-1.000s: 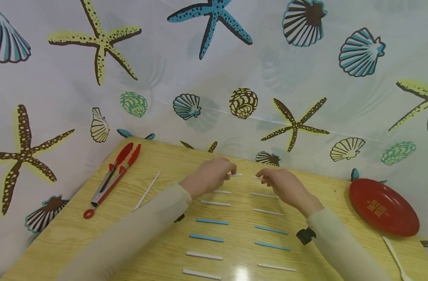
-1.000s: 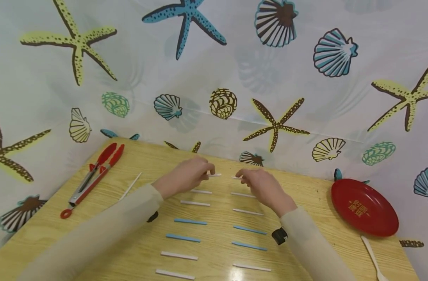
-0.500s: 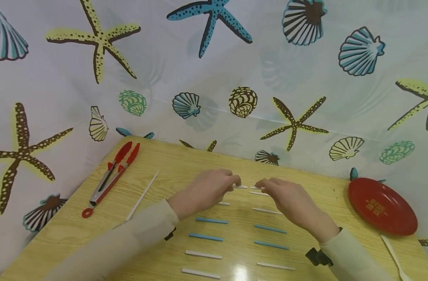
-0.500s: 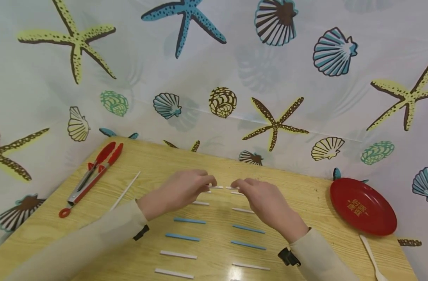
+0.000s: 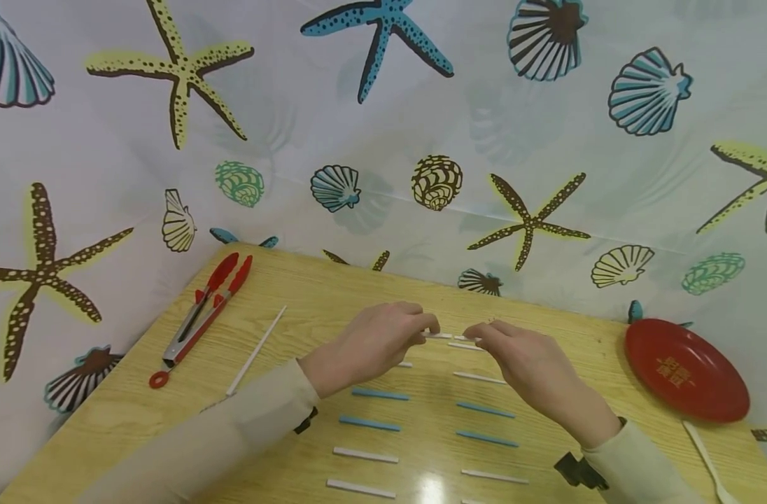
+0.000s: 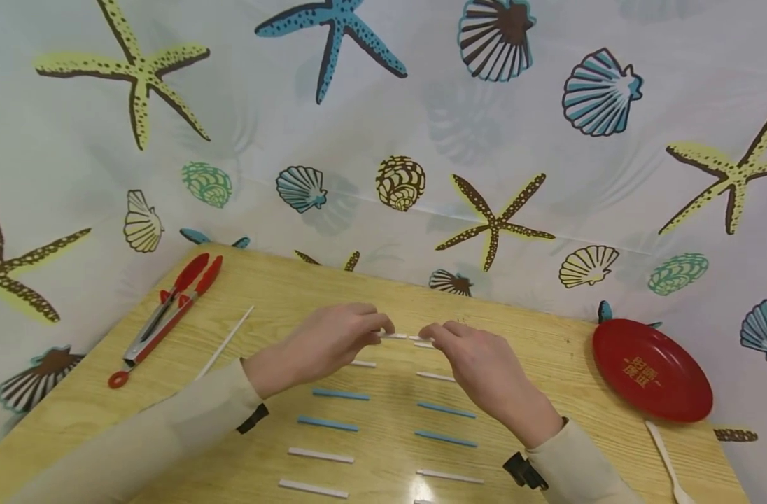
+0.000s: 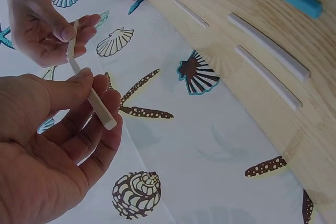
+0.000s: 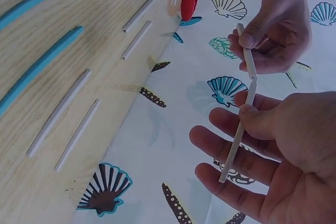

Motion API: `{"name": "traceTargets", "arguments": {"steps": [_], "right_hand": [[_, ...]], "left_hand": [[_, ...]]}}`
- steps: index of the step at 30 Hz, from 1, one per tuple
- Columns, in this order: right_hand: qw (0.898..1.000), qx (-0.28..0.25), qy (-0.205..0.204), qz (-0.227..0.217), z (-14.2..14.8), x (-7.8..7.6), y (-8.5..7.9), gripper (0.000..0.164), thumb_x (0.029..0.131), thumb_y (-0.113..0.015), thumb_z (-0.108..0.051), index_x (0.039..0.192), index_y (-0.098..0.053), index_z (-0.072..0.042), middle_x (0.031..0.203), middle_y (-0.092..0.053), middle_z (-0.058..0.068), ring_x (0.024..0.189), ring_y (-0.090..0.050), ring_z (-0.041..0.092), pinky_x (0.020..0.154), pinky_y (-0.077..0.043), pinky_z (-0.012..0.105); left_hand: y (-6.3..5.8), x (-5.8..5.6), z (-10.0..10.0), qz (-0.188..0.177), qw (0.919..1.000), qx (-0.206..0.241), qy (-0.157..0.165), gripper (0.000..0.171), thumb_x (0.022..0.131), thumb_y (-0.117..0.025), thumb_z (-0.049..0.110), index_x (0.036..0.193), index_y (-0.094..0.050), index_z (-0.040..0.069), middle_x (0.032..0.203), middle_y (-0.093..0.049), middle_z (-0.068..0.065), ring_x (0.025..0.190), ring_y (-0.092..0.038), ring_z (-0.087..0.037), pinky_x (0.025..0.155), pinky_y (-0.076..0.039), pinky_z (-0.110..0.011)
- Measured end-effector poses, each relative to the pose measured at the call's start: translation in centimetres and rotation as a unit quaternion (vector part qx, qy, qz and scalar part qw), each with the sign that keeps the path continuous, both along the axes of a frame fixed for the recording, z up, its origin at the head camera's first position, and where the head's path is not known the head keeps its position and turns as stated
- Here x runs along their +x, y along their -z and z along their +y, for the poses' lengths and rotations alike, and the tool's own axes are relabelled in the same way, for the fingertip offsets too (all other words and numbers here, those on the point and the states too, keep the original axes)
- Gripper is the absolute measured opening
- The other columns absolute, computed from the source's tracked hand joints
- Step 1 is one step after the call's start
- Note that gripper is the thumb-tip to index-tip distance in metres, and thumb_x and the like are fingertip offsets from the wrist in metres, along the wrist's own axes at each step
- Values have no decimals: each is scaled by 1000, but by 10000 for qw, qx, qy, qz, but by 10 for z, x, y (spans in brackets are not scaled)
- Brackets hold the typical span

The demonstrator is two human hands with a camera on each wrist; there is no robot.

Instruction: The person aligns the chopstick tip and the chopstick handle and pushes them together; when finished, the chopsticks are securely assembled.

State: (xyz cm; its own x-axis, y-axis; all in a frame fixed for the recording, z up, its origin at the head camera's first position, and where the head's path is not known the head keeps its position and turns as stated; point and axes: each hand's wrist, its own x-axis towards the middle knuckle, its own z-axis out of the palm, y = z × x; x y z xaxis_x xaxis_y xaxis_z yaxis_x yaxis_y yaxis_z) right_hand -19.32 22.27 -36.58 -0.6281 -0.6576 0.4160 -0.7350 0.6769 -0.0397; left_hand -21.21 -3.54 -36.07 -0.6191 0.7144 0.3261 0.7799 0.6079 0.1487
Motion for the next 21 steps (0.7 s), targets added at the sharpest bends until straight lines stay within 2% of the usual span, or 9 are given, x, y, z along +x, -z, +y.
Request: {"name": "traceTargets", "arguments": {"steps": [6,13,21], "right_hand": [[10000,-8,-34,72,0,1,1,29,89,-71,1,113,-66,-14,102,-70,0,68,-67,20,48,-49,27],[9998,25,-176,128,0,3,1,33,86,-71,8,111,-66,-13,94,-67,-2,57,-52,12,48,-45,25],[9992,-7,-300,279,1,5,0,35,82,-75,10,109,-67,-10,92,-67,0,65,-60,16,56,-52,31]], "left_hand": [[-2,0,2,-19,10000,-76,35,16,95,-68,10,110,-68,15,92,-64,1,77,-63,-11,62,-51,-21],[-3,3,4,15,9998,-165,112,19,92,-71,8,110,-70,15,96,-67,1,80,-64,-11,68,-52,-21],[-3,6,4,8,9996,-81,254,20,92,-71,5,110,-72,13,94,-66,1,79,-64,-11,67,-52,-21]]}}
